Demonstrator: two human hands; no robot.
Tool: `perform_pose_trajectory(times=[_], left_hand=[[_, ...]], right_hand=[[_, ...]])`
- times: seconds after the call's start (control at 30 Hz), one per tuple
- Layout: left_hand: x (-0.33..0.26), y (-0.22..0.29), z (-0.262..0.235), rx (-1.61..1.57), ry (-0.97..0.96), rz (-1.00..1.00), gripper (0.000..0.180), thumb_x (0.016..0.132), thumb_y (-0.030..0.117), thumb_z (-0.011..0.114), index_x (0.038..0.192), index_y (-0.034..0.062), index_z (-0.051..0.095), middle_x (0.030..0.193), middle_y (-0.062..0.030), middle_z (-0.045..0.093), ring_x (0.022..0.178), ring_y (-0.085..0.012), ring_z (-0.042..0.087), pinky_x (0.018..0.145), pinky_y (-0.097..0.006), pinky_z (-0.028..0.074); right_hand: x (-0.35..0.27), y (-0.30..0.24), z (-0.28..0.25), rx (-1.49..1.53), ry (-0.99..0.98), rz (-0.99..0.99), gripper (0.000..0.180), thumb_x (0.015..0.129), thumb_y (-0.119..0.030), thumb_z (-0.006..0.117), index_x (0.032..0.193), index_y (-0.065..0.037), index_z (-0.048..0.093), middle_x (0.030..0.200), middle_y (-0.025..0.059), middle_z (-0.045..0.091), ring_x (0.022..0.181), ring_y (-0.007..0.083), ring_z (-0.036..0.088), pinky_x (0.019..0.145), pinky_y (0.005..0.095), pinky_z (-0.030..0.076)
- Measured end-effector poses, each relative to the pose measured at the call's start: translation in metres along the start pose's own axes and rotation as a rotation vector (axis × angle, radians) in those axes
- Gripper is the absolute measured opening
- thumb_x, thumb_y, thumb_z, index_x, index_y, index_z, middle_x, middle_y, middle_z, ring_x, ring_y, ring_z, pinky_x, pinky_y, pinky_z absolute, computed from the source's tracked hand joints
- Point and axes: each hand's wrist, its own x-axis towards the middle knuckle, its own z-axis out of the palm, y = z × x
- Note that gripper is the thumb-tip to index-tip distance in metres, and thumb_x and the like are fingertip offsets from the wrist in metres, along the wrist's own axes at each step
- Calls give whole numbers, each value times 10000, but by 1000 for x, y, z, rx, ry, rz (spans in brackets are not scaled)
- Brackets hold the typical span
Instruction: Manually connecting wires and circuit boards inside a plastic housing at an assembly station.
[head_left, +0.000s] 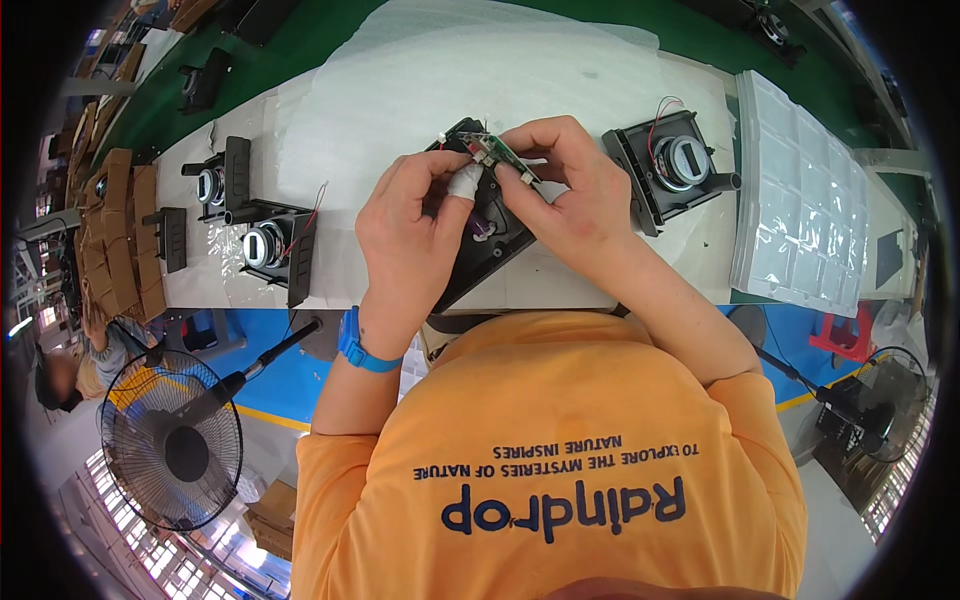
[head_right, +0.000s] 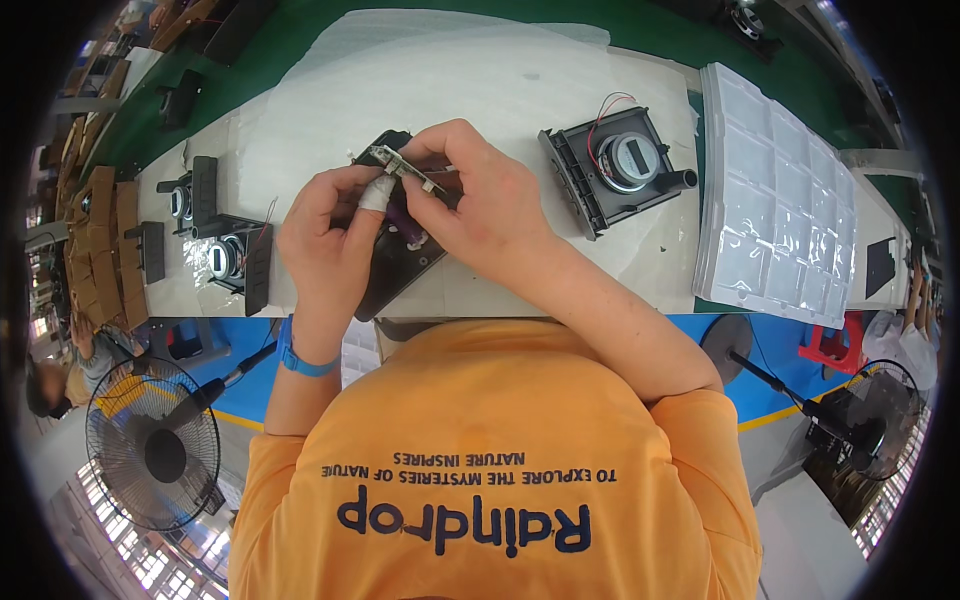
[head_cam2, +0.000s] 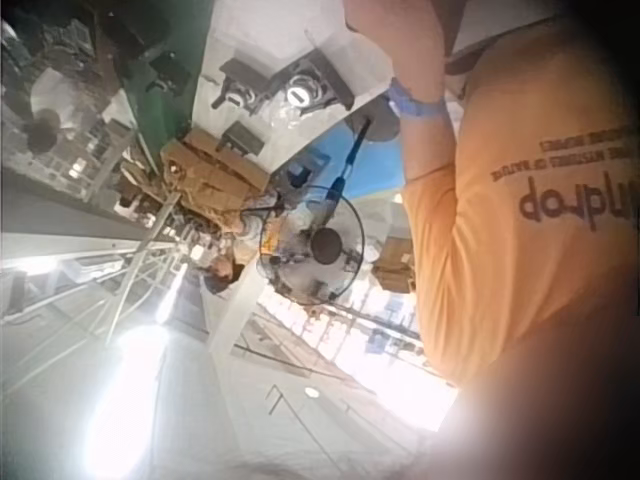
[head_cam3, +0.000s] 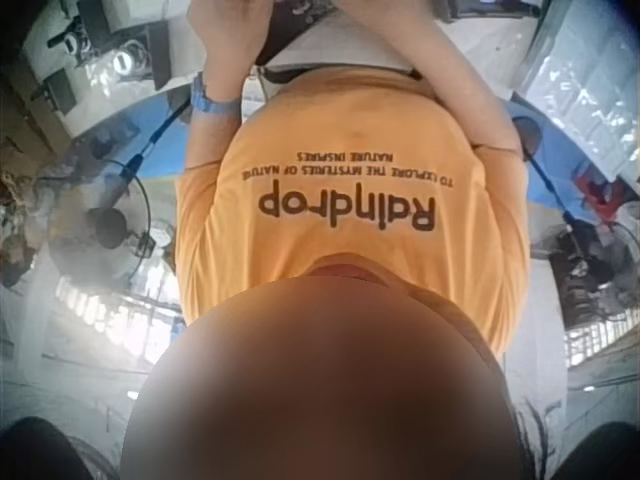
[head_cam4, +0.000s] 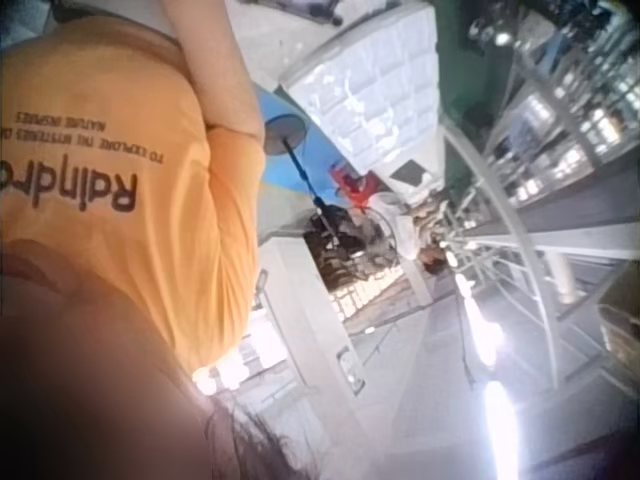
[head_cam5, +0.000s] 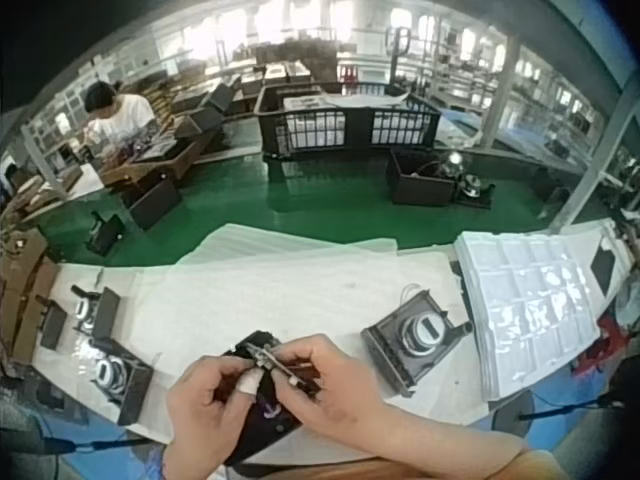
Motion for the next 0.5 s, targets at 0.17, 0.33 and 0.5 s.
perform_pose_trajectory(times=[0.17, 0.33, 0.5], left_hand=[[1, 2, 2, -26, 10, -24, 185, 846, -6, 724, 1020, 45, 685, 873, -91, 674, 736, -216, 680, 665, -317, 548], [1, 0, 0, 73, -21, 150, 209, 838, -56, 665, 1019, 48, 666, 874, -102, 671, 737, -262, 662, 648, -342, 533], [1, 2, 2, 53, -36, 167, 213, 834, -53, 663, 1017, 56, 664, 876, -104, 672, 729, -276, 657, 639, -349, 530]], right_hand=[[-1, 2, 2, -3, 14, -28, 288, 848, -2, 762, 1110, -38, 649, 1008, 36, 711, 843, 116, 719, 758, 254, 607], [-3, 2, -1, -78, 22, -120, 217, 824, 18, 771, 1021, -18, 687, 971, 52, 726, 818, 126, 730, 748, 254, 609], [-9, -1, -1, -54, 46, -96, 216, 819, 17, 776, 1016, -14, 692, 958, 59, 736, 814, 127, 732, 751, 249, 607]])
